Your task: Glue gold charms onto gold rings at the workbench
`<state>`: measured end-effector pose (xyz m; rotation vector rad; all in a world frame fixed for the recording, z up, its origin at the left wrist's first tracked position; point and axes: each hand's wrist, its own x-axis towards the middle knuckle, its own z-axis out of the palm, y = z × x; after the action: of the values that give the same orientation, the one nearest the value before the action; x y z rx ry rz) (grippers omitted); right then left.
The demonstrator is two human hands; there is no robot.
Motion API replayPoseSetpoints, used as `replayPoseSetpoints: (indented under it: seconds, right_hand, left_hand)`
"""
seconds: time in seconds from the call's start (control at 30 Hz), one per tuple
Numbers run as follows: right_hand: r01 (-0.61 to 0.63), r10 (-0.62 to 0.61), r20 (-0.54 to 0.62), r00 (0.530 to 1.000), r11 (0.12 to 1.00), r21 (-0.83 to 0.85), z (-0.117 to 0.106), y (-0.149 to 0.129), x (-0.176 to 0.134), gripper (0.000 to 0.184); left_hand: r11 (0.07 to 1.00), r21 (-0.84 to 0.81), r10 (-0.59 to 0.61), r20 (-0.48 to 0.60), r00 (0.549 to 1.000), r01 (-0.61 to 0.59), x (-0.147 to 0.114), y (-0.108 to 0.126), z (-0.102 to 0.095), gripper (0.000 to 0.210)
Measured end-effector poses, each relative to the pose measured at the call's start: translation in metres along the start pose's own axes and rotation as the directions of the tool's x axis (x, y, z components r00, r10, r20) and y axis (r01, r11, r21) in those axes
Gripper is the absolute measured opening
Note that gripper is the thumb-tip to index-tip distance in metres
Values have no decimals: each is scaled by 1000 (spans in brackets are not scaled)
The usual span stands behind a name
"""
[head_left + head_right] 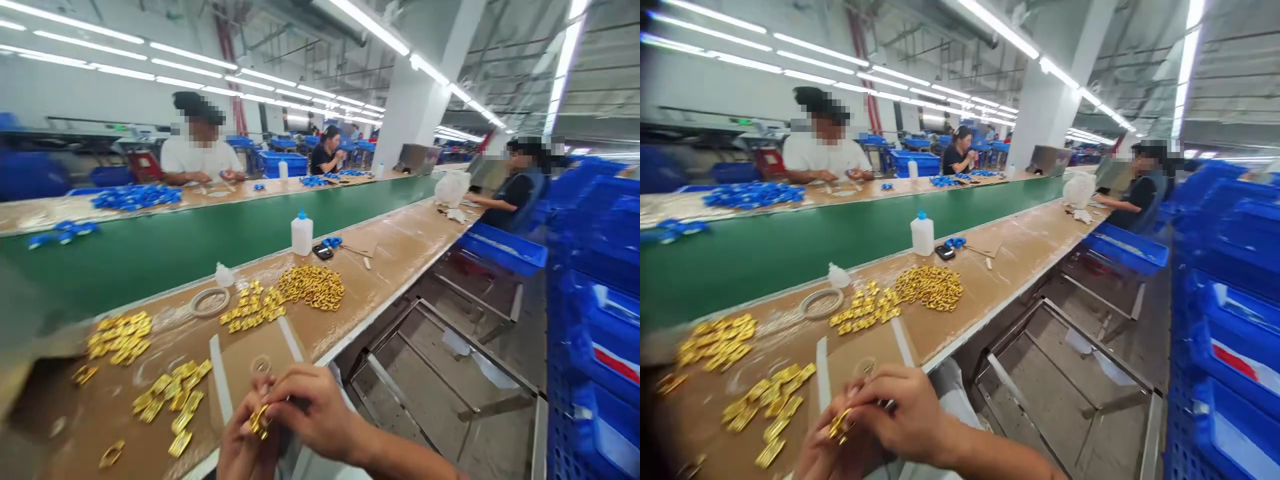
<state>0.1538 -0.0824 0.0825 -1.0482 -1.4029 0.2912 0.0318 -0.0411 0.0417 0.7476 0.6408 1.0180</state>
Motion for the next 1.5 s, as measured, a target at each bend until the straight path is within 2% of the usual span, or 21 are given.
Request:
replayPoseSetpoints:
  seconds: [0.03,0.1,0.23,0.33,0.43,0.67,0.83,1.07,1.5]
  right_hand:
    - [-7,7,16,1000,1000,1,-2,-6,1,23]
    - [-36,37,57,998,999,-16,-5,-14,3,18]
    - [-123,119,115,986,992,32,-8,-12,4,11]
    - [-197,184,166,969,978,65,-9,-8,2,12]
    - [-219,201,202,959,973,71,-10,-6,2,15]
    - [-131,130,267,955,991,-16,-21,-7,18,14]
    - [-81,92,351,932,996,-46,-24,-4,26,13]
    - [53,-41,332,942,998,-28,-16,-8,28,16]
    - [74,-67,331,941,997,-10,-9,-16,26,16]
  left_hand:
    - [999,-34,-38,39,999,39,-2,-1,2,54]
    - [993,-108,-34,85,996,43,-5,-1,7,54]
    - [976,-210,-23,187,982,63,-7,6,18,57]
    - [960,-267,-44,170,985,89,-5,9,22,58]
    - [944,-302,-87,160,983,132,-4,10,23,58]
    - [908,-365,-145,187,972,206,-2,10,26,50]
    - [902,-368,-160,201,966,226,-2,10,27,50]
    - [878,-414,-166,209,964,241,-10,12,25,50]
    - [863,-458,-135,196,971,212,-18,15,19,40]
